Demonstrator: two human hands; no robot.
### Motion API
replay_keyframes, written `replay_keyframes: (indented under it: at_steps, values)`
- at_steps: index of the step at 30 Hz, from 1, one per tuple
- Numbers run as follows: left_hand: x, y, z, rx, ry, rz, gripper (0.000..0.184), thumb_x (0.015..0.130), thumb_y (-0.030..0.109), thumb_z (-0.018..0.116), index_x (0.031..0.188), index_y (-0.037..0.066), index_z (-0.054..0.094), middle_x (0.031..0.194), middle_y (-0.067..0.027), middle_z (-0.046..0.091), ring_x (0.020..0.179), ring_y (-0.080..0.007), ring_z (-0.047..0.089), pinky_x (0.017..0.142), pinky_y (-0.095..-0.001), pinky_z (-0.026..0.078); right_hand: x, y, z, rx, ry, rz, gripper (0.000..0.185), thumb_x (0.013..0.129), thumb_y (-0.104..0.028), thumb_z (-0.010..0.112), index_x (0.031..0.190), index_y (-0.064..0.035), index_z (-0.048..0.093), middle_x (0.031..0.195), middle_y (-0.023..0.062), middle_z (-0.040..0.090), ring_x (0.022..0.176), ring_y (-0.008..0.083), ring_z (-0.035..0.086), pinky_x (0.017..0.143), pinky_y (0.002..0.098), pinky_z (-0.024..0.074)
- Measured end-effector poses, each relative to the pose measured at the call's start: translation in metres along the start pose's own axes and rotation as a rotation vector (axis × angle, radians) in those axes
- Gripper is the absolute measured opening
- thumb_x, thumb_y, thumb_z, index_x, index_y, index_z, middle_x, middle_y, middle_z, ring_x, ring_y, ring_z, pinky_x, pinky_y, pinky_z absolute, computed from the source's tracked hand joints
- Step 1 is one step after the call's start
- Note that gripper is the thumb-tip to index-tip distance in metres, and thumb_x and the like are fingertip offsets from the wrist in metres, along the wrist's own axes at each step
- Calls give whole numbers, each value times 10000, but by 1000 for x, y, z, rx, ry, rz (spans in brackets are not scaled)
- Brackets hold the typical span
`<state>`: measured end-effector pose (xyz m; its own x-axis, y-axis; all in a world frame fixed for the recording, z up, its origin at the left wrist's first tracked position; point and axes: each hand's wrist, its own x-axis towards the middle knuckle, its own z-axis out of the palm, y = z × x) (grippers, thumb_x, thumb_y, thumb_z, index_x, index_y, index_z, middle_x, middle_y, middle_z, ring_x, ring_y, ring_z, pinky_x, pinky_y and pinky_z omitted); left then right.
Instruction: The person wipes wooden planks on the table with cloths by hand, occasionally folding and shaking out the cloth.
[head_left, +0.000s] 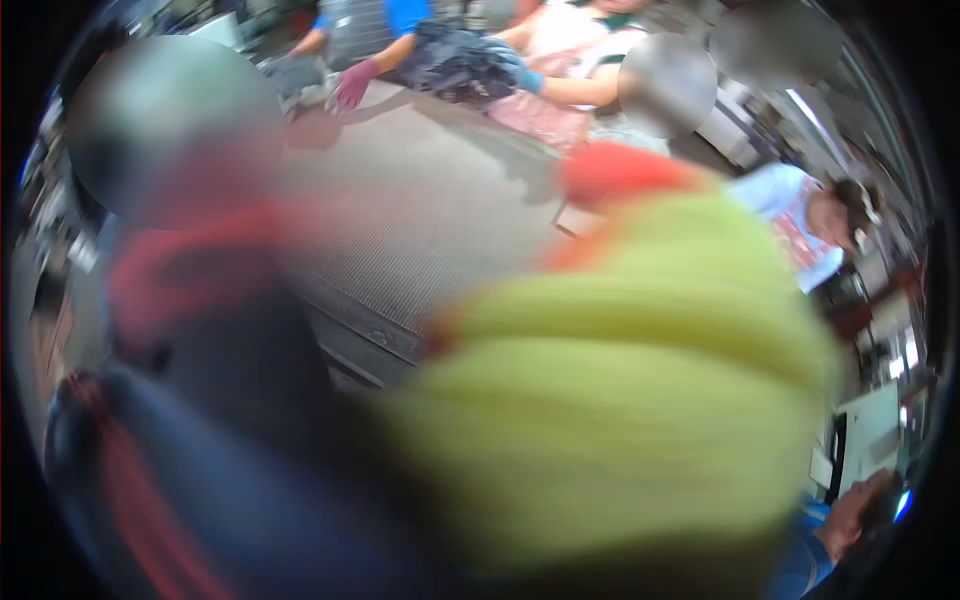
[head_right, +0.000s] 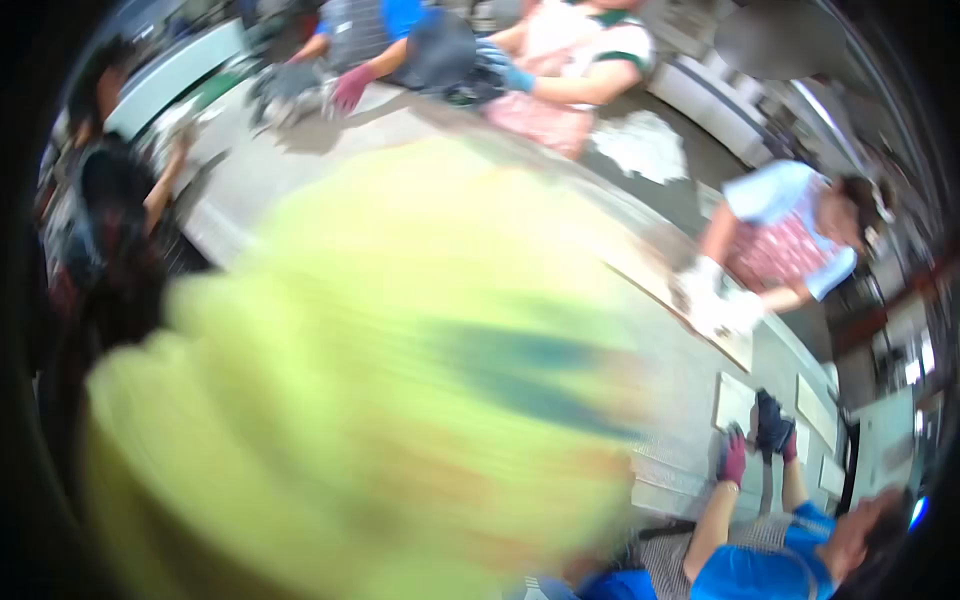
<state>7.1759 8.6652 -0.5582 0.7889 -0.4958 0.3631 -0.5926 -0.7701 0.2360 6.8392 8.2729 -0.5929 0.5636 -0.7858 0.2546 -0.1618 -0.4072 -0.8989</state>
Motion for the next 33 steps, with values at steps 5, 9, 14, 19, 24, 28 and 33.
replay_keyframes:
  at_steps: [5, 9, 14, 19, 24, 28, 33]
  values:
    - [59, 76, -31, 9, -2, 48, 301, 925, 246, 694, 1154, 50, 700, 1162, -157, 709, 1047, -306, 697, 877, -448, 533, 59, -18, -79, -182, 42, -166, 393, 908, -62, 760, 1294, -27, 693, 1202, 101, 712, 1095, 225, 665, 982, 372, 541]
    - [46, 137, -61, -8, 23, 71, 308, 932, 233, 687, 1175, 44, 694, 1182, -162, 704, 1061, -305, 693, 888, -443, 533, 29, 19, -170, 90, 181, -67, 296, 864, 5, 772, 1158, -16, 739, 1091, 131, 735, 1032, 233, 707, 927, 366, 563]
    - [49, 122, -70, -47, 16, 109, 317, 942, 218, 679, 1201, 36, 687, 1206, -168, 697, 1079, -303, 688, 901, -436, 532, 10, -18, -140, 72, 183, 5, 301, 854, 39, 774, 1150, -7, 737, 1075, 121, 732, 1003, 216, 706, 907, 355, 566]
    - [47, 106, -78, -60, 19, 109, 326, 951, 202, 670, 1227, 28, 680, 1231, -174, 691, 1097, -302, 684, 914, -430, 532, 21, -20, -98, 33, 257, -31, 323, 858, -5, 795, 1176, -10, 735, 1093, 120, 736, 1015, 227, 709, 911, 367, 569]
    - [47, 110, -84, -74, 37, 93, 337, 960, 186, 662, 1253, 21, 672, 1255, -180, 684, 1115, -301, 679, 928, -424, 531, 5, -25, -135, -200, 218, -87, 367, 870, -53, 795, 1225, -6, 717, 1145, 152, 739, 1063, 252, 706, 942, 389, 560]
    - [68, 112, -101, -56, 65, 157, 346, 968, 174, 655, 1274, 14, 666, 1275, -185, 679, 1129, -300, 675, 938, -419, 531, -12, -14, -164, -61, 241, -40, 351, 885, -60, 773, 1227, -6, 718, 1193, 162, 732, 1124, 261, 695, 984, 382, 540]
    - [66, 103, -119, -85, 116, 213, 357, 977, 158, 646, 1300, 7, 659, 1300, -192, 673, 1147, -299, 671, 951, -413, 530, -29, -19, -175, -123, 238, -70, 364, 902, -66, 761, 1258, -5, 709, 1184, 145, 733, 1104, 232, 695, 979, 372, 541]
